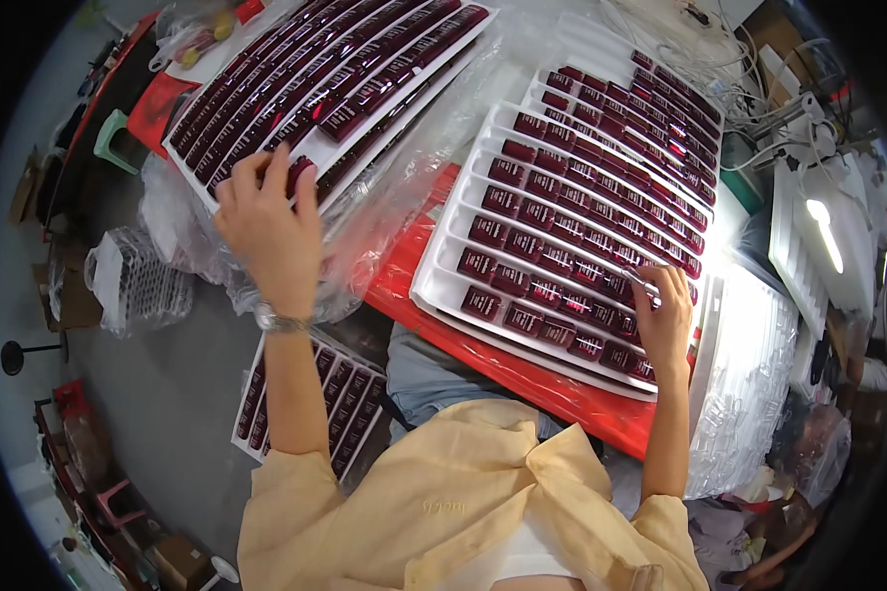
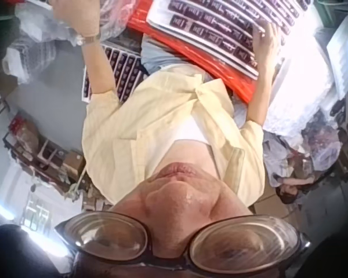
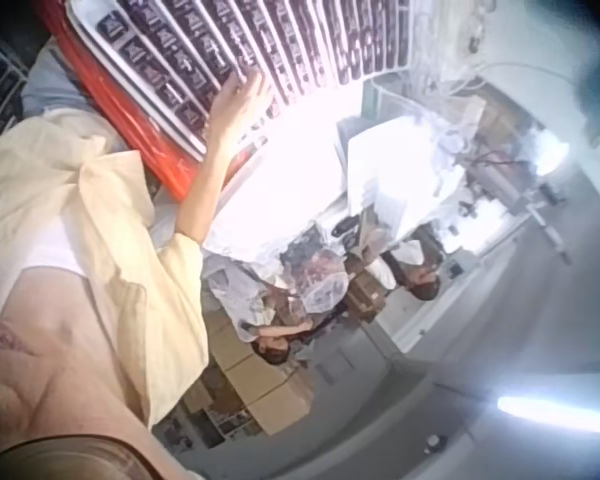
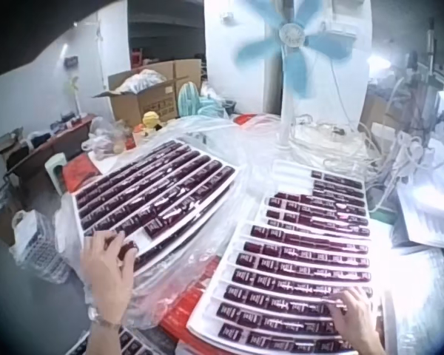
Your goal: The person places small, dark red lipstick tubes into a white foam tray with pre-cut slots. They handle the items one by one, picking them up and inserting them into the tray until it is full. The person then lifts the filled tray and sets it aside.
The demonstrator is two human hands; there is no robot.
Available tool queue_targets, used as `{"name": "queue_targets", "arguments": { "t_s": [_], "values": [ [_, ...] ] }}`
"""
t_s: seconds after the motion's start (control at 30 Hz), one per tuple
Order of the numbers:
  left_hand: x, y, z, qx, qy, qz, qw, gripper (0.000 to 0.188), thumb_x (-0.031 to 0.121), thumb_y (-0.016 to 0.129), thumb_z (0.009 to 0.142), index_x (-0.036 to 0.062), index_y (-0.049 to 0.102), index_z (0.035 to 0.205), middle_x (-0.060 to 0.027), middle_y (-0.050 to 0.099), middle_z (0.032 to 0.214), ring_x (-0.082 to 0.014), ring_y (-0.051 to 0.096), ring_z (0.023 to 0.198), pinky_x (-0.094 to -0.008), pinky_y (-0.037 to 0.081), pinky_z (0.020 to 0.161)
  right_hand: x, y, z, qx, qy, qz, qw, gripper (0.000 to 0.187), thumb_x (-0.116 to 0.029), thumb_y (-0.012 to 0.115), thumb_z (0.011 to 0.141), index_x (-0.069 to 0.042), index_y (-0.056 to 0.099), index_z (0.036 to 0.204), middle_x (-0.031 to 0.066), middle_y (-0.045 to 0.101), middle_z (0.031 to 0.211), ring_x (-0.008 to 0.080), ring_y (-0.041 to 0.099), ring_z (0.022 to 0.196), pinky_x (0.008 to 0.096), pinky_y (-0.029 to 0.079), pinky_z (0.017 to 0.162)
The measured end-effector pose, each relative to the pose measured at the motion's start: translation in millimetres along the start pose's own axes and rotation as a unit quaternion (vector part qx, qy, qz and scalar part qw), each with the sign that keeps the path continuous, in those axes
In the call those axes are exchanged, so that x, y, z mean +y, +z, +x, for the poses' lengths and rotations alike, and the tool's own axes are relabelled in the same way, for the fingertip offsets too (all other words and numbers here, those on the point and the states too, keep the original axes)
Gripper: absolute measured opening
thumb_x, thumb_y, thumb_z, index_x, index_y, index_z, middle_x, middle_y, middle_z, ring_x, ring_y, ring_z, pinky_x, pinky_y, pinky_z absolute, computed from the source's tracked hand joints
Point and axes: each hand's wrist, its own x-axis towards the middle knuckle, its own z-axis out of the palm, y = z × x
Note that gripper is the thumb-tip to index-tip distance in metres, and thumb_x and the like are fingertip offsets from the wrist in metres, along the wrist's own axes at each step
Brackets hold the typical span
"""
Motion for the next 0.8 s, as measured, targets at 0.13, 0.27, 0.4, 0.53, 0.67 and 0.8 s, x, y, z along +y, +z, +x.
{"name": "queue_targets", "arguments": {
  "t_s": [0.13, 0.27, 0.4, 0.53, 0.67, 0.8],
  "values": [
    [-13.6, -4.3, -4.1, -0.040, 0.068, 0.028, 0.996, 0.029, 0.025, 0.071, 0.080, 0.0108, 0.068, 0.105, -0.0035, 0.061, 0.101, -0.0247, 0.055, 0.097, -0.0385, 0.037, 0.087, -21.4, -0.5, 7.6, 0.004, 0.123, 0.291, 0.949, 0.013, 0.001, 0.066, 0.083, 0.001, 0.062, 0.096, 0.0067, 0.064, 0.086, 0.0121, 0.060, 0.071, 0.0250, 0.049, 0.064],
    [15.3, -16.1, -19.7, -0.064, 0.034, -0.260, 0.963, 0.039, 0.001, 0.076, 0.070, 0.0053, 0.062, 0.107, -0.0079, 0.062, 0.098, -0.0225, 0.058, 0.090, -0.0359, 0.044, 0.083, -63.1, -9.3, 17.1, -0.084, 0.157, 0.560, 0.809, 0.015, -0.004, 0.065, 0.086, 0.004, 0.062, 0.098, 0.0085, 0.067, 0.090, 0.0092, 0.063, 0.073, 0.0217, 0.053, 0.064],
    [66.5, -25.2, -71.7, -0.264, 0.106, -0.543, 0.790, 0.042, 0.004, 0.080, 0.066, 0.0028, 0.063, 0.104, -0.0111, 0.065, 0.104, -0.0265, 0.062, 0.092, -0.0342, 0.050, 0.080, -107.5, -4.4, 19.1, -0.238, 0.147, 0.602, 0.748, 0.011, 0.004, 0.066, 0.082, 0.006, 0.063, 0.093, 0.0086, 0.062, 0.086, 0.0103, 0.061, 0.075, 0.0229, 0.053, 0.066],
    [76.0, -23.8, -99.0, -0.335, 0.063, -0.606, 0.718, 0.042, 0.007, 0.080, 0.066, 0.0029, 0.063, 0.105, -0.0113, 0.064, 0.106, -0.0275, 0.061, 0.094, -0.0348, 0.049, 0.082, -114.2, 14.8, 5.1, -0.297, 0.154, 0.488, 0.806, 0.033, -0.007, 0.076, 0.077, -0.001, 0.057, 0.103, 0.0012, 0.059, 0.079, 0.0062, 0.055, 0.071, 0.0213, 0.046, 0.062],
    [55.2, -10.7, -85.6, -0.312, 0.108, -0.486, 0.809, 0.040, 0.003, 0.078, 0.066, 0.0021, 0.065, 0.103, -0.0105, 0.061, 0.100, -0.0262, 0.060, 0.091, -0.0347, 0.048, 0.080, -85.2, 9.4, -2.5, -0.161, 0.103, 0.350, 0.917, 0.043, -0.015, 0.076, 0.078, -0.002, 0.055, 0.113, 0.0037, 0.058, 0.071, 0.0107, 0.055, 0.061, 0.0262, 0.045, 0.054],
    [35.5, 14.6, -78.9, -0.360, 0.123, -0.395, 0.836, 0.038, -0.001, 0.075, 0.065, 0.0006, 0.065, 0.102, -0.0107, 0.056, 0.092, -0.0269, 0.059, 0.087, -0.0347, 0.047, 0.078, -5.6, -39.9, -12.2, 0.099, 0.262, 0.236, 0.931, 0.020, -0.013, 0.057, 0.094, -0.004, 0.063, 0.111, 0.0004, 0.061, 0.078, 0.0064, 0.055, 0.072, 0.0222, 0.046, 0.063]
  ]
}}
